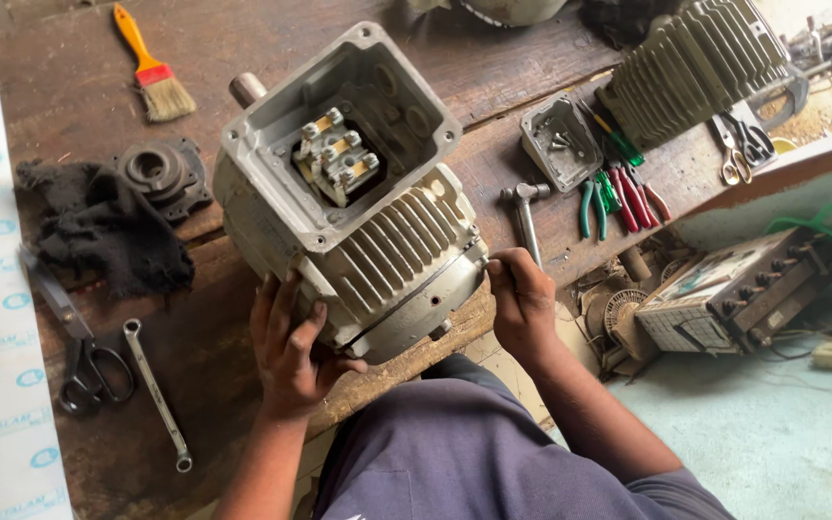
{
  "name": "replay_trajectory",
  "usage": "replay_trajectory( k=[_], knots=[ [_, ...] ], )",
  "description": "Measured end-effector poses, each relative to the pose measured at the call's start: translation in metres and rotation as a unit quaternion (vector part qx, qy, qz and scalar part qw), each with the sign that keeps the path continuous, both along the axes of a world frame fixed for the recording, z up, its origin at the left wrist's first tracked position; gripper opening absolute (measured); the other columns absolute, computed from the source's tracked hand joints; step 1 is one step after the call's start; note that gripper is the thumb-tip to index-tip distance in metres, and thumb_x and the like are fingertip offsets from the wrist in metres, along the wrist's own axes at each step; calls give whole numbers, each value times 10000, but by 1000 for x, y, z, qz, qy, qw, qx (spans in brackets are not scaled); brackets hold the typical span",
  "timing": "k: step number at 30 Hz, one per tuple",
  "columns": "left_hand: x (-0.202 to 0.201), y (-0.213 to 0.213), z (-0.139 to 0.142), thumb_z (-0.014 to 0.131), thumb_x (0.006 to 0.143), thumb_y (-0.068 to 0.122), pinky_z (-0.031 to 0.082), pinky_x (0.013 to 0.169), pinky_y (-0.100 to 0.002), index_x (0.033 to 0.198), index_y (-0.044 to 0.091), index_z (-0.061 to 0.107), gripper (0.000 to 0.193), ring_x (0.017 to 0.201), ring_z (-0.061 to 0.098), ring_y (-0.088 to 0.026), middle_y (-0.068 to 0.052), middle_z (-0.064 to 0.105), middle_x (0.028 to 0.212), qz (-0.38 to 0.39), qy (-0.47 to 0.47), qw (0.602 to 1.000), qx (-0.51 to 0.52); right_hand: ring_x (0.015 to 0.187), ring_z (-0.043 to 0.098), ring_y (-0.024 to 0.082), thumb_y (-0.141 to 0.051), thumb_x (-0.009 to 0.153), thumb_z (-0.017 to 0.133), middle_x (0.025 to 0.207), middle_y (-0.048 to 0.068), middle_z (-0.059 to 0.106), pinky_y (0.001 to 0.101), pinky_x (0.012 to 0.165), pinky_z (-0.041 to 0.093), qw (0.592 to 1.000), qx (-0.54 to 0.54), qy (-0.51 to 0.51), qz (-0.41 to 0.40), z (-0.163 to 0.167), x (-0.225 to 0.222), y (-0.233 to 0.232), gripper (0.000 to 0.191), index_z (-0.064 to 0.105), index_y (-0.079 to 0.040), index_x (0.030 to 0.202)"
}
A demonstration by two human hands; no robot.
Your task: The person wipes a motor fan cover with a black cloth, then fits the round end shield onto the rear of an electric motor housing. They press the shield into place, tap it with a hammer and mallet to seat it, and begin threading bolts by hand to secure it.
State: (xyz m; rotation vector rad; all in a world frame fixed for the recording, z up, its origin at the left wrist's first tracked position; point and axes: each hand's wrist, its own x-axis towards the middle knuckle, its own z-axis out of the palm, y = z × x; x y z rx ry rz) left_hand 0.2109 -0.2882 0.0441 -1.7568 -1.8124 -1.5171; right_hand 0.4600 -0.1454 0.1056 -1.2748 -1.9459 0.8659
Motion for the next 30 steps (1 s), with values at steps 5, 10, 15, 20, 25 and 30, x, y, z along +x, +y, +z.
replay_trajectory(
  k=[5,10,15,20,25,30],
  knots=[
    [2,-5,8,491,911,770,387,1229,-588,1422,182,451,780,1463,443,-445,-193,464,1549,10,17,1000,-19,745,647,297,-96,1004,648,856,132,633,402,665,511,966,237,-66,84,2,2,5,104,593,-18,1046],
    [-2,-5,16,538,964,725,381,1250,-655,1398,162,444,717,1468,479,-426,-224,455,1558,-41,-24,999,-14,766,647,297,-32,1011,635,856,113,629,400,697,504,964,247,-78,65,1,-3,7,38,601,-39,996],
    [6,4,10,487,953,765,340,1262,-678,1428,173,381,766,1491,446,-412,-233,403,1593,-33,-52,998,22,693,607,232,-24,938,680,857,134,624,336,636,492,975,211,20,72,-1,-5,5,134,586,22,1022],
    [19,14,-4,437,1007,723,306,1300,-696,1453,173,346,714,1537,397,-412,-208,372,1606,2,-53,998,41,807,675,207,27,1003,637,934,116,660,315,711,536,973,223,14,48,-3,-6,7,44,625,-5,1030],
    [21,16,-8,438,1004,713,301,1258,-686,1419,179,372,680,1486,409,-440,-244,388,1584,13,-59,997,57,796,642,214,9,932,699,992,141,646,326,712,535,971,219,70,59,-5,-8,5,176,589,17,1069],
    [19,14,-4,451,1007,707,291,1272,-684,1419,165,376,685,1492,382,-455,-246,373,1589,4,-50,998,45,818,655,231,40,957,699,977,132,651,330,731,543,969,239,29,51,-2,-7,5,132,612,7,1050]
  ],
)
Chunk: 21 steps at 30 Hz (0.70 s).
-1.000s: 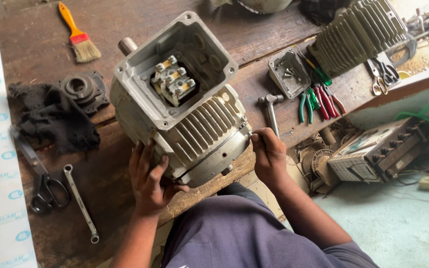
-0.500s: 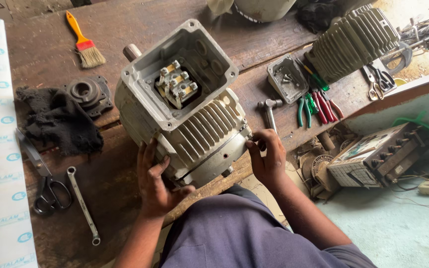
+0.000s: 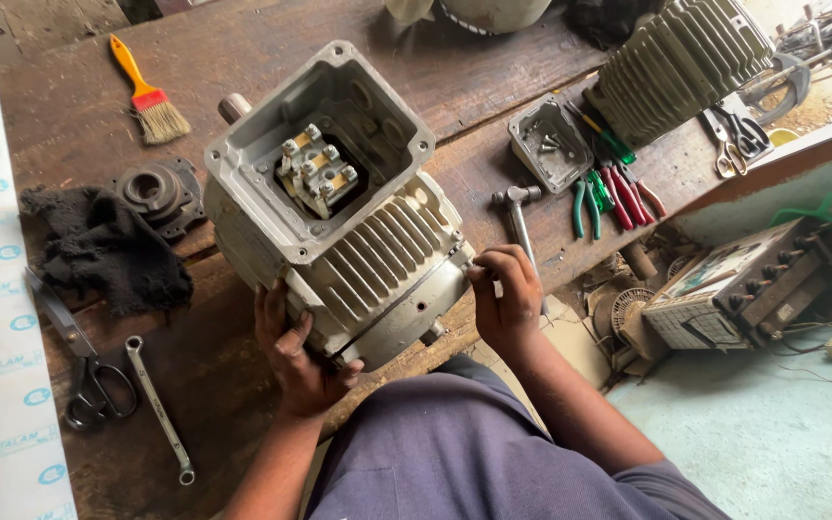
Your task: The person wipes a motor fan cover with a black cloth, then fits the round end shield onto the rear of an electric motor housing. They press the shield into place, tap it with a hammer and mallet to seat it, and begin threading bolts by hand to secure it.
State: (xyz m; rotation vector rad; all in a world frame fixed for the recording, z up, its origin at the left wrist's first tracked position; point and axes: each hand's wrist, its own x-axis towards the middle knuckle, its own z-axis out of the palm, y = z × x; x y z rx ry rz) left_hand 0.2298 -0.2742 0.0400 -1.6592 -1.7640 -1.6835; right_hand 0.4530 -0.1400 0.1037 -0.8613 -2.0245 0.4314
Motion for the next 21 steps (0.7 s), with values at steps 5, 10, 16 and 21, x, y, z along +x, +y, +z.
replay_trajectory(
  k=[5,10,16,21],
  knots=[
    [2,1,0,467,1004,697,274,1304,-680,1418,184,367,667,1542,369,-424,-223,362,1612,-7,-18,1000,2,753,624,242,22,942,699,938,148,617,337,651,516,1000,20,1,11,-2,-2,-1,150,591,16,1046],
    [14,4,-1,464,1016,686,240,1302,-668,1437,163,351,681,1559,310,-422,-217,316,1632,-11,-56,998,11,685,588,229,27,969,671,874,134,583,345,594,483,1000,0,14,-7,-10,-4,-2,136,569,10,1057],
    [22,2,-8,406,1047,634,138,1317,-686,1472,146,343,650,1595,240,-456,-210,277,1666,-19,-75,997,6,677,590,223,7,997,655,850,119,591,349,601,476,999,-24,20,-26,-17,-4,-11,115,568,-3,1071],
    [23,3,-13,385,1047,640,107,1331,-686,1468,163,336,638,1617,216,-451,-203,262,1689,-13,-87,996,15,709,621,203,-32,1033,645,850,87,640,357,637,513,986,-147,80,-10,-7,-3,-12,82,580,-24,1082]
  ],
)
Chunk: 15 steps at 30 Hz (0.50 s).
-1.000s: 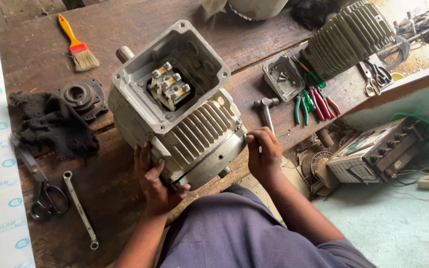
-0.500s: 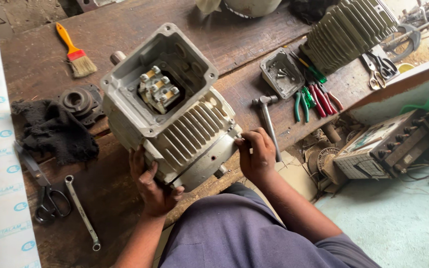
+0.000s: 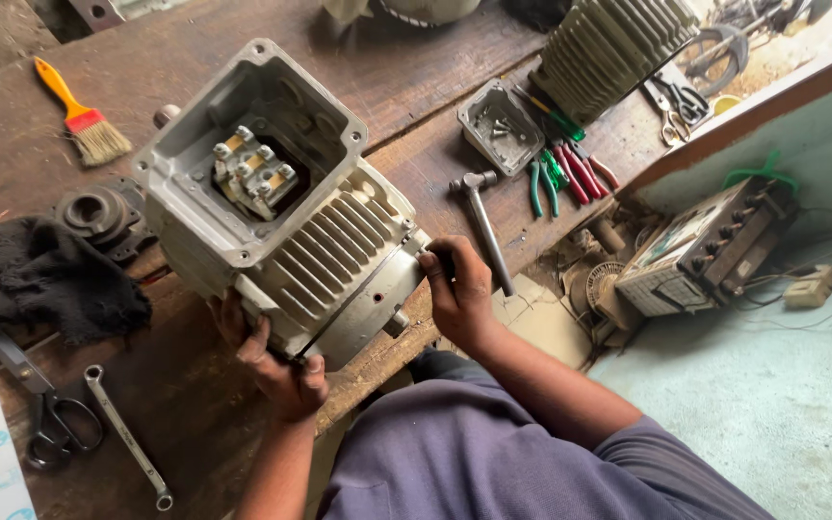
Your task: The person wipes a motor fan cover with a black cloth, then fits the round end shield onto the rear of an electric motor housing. They press the shield into place, tap it with a hammer and mallet to seat it, and begin threading bolts by hand to secure it.
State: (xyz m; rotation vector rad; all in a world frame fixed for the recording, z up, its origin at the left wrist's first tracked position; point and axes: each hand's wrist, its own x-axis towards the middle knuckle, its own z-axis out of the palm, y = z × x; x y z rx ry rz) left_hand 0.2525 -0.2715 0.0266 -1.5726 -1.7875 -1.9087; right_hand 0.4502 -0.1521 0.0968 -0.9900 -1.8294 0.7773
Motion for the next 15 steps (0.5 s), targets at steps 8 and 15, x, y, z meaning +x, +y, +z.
replay_trajectory(
  k=[8,15],
  knots=[
    [8,-2,7,442,1015,680,130,1355,-680,1483,151,328,716,1608,218,-466,-236,269,1681,33,-19,999,-3,665,603,214,-250,922,701,821,90,642,374,550,467,841,368,-381,108,32,28,47,205,593,-77,904],
    [12,-2,6,469,1050,604,115,1319,-660,1462,153,363,620,1624,204,-490,-237,280,1688,28,-58,998,-14,707,635,267,-216,976,649,863,132,640,434,583,502,886,237,-389,85,21,21,35,190,562,-57,919]
  ],
)
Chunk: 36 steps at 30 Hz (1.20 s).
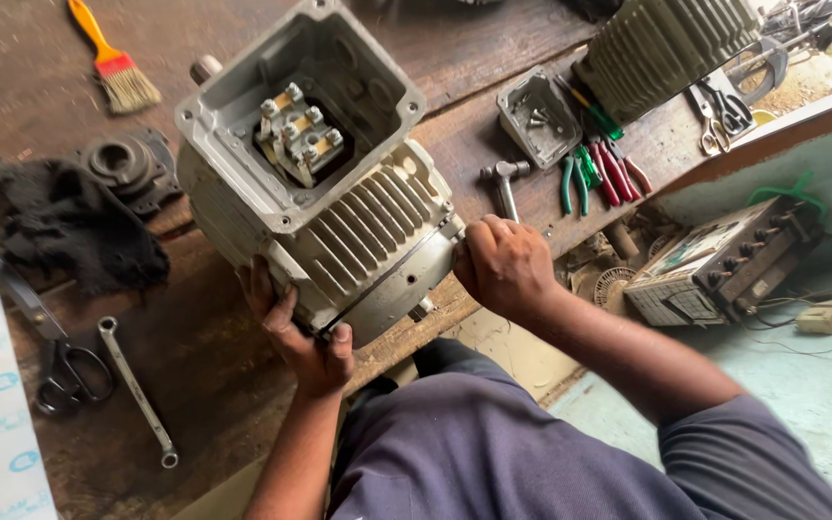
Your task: The person wipes a motor fan cover with a black cloth, then fits the round end shield onto the rear of an electric motor housing. They press the shield into place, tap it with a hammer and mallet to seat it, and begin threading bolts by hand to secure it.
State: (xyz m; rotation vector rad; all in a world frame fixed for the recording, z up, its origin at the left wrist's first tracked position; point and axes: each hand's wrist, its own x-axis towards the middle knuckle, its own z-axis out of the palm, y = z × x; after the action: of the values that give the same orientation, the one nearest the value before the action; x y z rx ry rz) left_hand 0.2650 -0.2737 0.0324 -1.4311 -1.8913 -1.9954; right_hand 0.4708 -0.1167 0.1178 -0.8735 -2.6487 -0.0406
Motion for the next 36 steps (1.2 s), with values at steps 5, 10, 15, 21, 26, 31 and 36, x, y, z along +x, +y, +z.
replay_trajectory(
  k=[5,10,15,21,26,31,36],
  knots=[
    [0,0,-4,475,1050,588,131,1317,-655,1463,158,371,605,1626,200,-483,-226,284,1683,0,-4,1000,8,702,633,345,-174,969,582,805,156,621,495,635,490,982,-164,47,-75,-8,0,-9,143,557,-40,927],
    [0,0,3,460,1061,580,117,1321,-662,1468,153,362,598,1624,210,-474,-234,280,1683,-4,4,1000,11,776,638,387,-192,1018,586,864,162,628,487,669,502,972,-195,117,-49,3,0,-14,154,576,-42,984],
    [2,2,10,442,1058,612,108,1334,-666,1510,154,323,654,1621,209,-455,-235,259,1687,9,51,998,20,728,653,357,-231,976,645,862,143,637,467,629,510,980,-173,95,-18,16,1,-10,193,585,-47,968],
    [6,1,1,431,1063,610,143,1354,-656,1534,122,345,683,1622,230,-440,-206,295,1676,30,52,998,17,728,647,338,-194,940,664,836,127,624,450,615,511,981,-148,121,6,5,0,0,170,586,-46,911],
    [10,3,3,408,1080,560,167,1320,-618,1501,99,370,626,1623,222,-456,-223,300,1673,30,43,998,33,725,659,322,-202,943,674,842,124,638,438,618,523,978,-171,118,25,8,4,3,178,594,-44,922],
    [10,-2,17,453,1084,483,171,1336,-623,1469,29,372,601,1592,246,-476,-277,311,1646,0,43,999,30,778,672,293,-222,987,684,880,120,660,405,668,550,978,-149,135,46,21,11,5,178,614,-63,946],
    [0,-27,29,534,1055,441,252,1299,-565,1474,-29,403,643,1550,326,-449,-303,338,1611,-24,66,997,-45,770,699,210,-270,972,688,916,85,697,359,670,596,967,-183,170,-40,13,51,41,195,637,-84,1002]
  ],
)
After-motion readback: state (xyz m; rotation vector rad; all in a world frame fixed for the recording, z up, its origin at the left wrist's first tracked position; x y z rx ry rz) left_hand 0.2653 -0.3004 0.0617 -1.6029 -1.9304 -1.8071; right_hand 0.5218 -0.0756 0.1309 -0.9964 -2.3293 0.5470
